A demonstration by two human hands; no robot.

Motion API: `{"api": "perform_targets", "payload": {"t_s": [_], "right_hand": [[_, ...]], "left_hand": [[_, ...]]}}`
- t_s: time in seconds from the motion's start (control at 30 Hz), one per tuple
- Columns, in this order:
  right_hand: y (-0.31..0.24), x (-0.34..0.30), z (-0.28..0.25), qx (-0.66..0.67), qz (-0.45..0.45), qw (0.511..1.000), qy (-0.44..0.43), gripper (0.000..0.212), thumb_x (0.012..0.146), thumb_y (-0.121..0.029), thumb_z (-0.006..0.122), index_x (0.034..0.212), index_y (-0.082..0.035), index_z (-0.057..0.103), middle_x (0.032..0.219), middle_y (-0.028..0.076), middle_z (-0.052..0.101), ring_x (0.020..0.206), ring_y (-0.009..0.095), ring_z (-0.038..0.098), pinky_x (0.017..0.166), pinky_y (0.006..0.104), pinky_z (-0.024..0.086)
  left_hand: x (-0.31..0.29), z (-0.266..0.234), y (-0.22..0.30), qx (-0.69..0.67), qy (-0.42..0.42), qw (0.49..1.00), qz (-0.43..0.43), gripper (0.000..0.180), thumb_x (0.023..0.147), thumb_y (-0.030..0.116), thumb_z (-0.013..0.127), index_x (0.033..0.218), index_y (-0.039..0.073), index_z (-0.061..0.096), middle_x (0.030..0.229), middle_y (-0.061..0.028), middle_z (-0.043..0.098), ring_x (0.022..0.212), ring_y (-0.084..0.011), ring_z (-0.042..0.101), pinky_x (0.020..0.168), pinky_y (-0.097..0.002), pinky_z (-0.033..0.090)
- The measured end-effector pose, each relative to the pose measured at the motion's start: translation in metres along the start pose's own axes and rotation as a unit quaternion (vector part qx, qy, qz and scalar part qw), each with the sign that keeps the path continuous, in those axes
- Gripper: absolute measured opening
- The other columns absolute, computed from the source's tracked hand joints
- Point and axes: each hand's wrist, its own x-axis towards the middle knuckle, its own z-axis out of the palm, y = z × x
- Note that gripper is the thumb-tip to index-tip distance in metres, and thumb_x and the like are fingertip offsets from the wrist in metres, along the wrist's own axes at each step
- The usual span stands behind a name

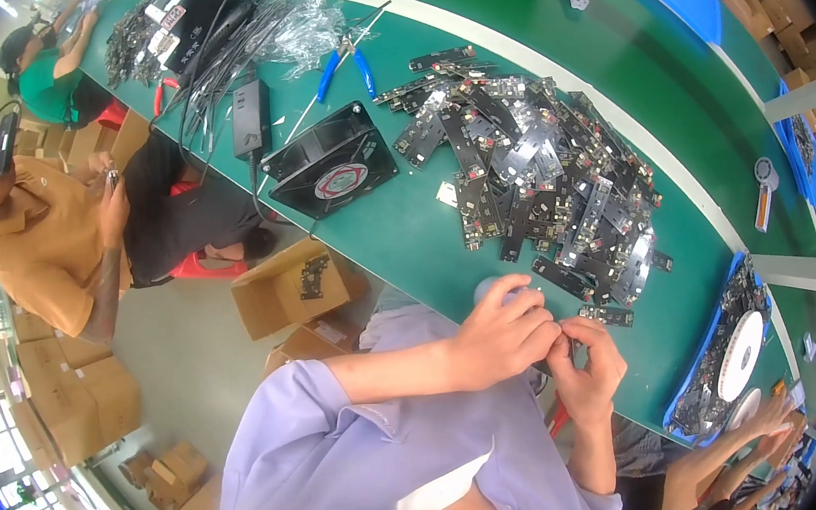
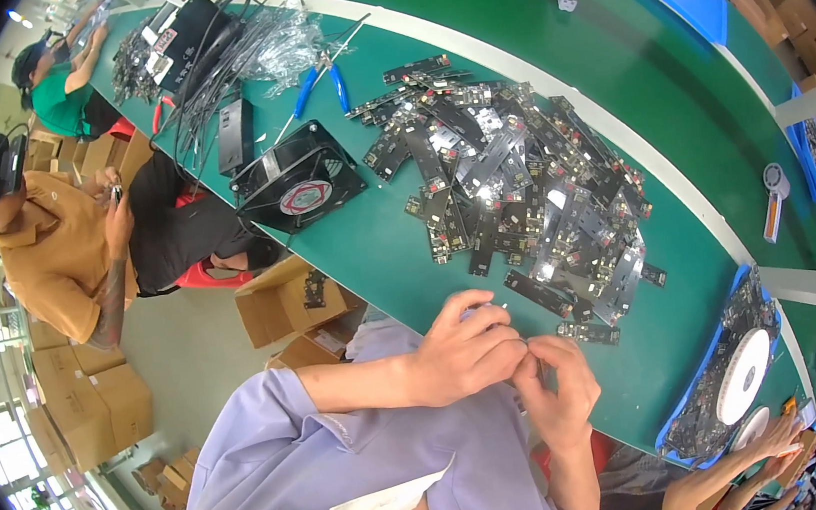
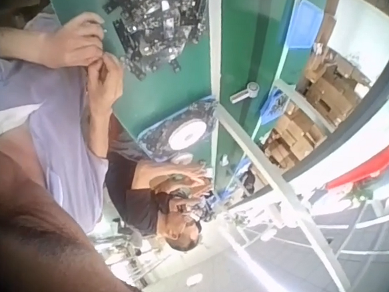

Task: The person assembles small electronic circuit boards by hand, placing electronic components onto the boards and inspecting them, then securing them with tape and pliers.

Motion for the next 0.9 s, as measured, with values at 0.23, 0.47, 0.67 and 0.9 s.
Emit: {"api": "perform_targets", "payload": {"t_s": [0.23,0.47,0.67,0.9], "right_hand": [[0.003,-0.009,-0.001,-0.040,0.059,0.996,0.058,0.027,0.082,0.014,0.078,0.105,0.003,0.068,0.103,0.018,0.076,0.092,0.032,0.075,0.081,0.0395,0.061],[-0.005,0.005,-0.005,-0.092,-0.018,0.996,0.011,0.034,0.079,0.013,0.080,0.108,0.000,0.068,0.103,0.016,0.074,0.089,0.033,0.073,0.078,0.0405,0.060],[0.000,0.007,0.001,-0.023,-0.023,0.999,0.033,0.029,0.079,0.014,0.080,0.103,0.003,0.066,0.098,0.016,0.075,0.078,0.025,0.072,0.067,0.0329,0.060],[-0.010,-0.011,0.005,0.046,0.136,0.986,0.082,0.029,0.088,0.007,0.079,0.115,0.005,0.069,0.106,0.016,0.077,0.093,0.020,0.078,0.077,0.0305,0.064]], "left_hand": [[0.011,-0.001,0.003,0.003,-0.038,0.999,-0.015,0.025,0.082,0.020,0.076,0.102,0.006,0.070,0.101,-0.0044,0.067,0.102,-0.0247,0.062,0.108,-0.0533,0.047],[0.010,-0.003,-0.001,0.004,-0.040,0.999,-0.014,0.025,0.080,0.018,0.077,0.103,0.008,0.072,0.103,-0.0044,0.071,0.099,-0.0235,0.068,0.107,-0.0503,0.047],[0.009,-0.009,-0.003,-0.015,-0.043,0.999,-0.014,0.024,0.081,0.013,0.077,0.103,0.007,0.070,0.101,-0.0043,0.070,0.102,-0.0255,0.066,0.107,-0.0521,0.046],[0.026,-0.017,0.000,-0.039,-0.029,0.998,-0.037,0.028,0.081,0.009,0.082,0.106,0.007,0.072,0.108,-0.0047,0.073,0.108,-0.0280,0.067,0.112,-0.0516,0.042]]}}
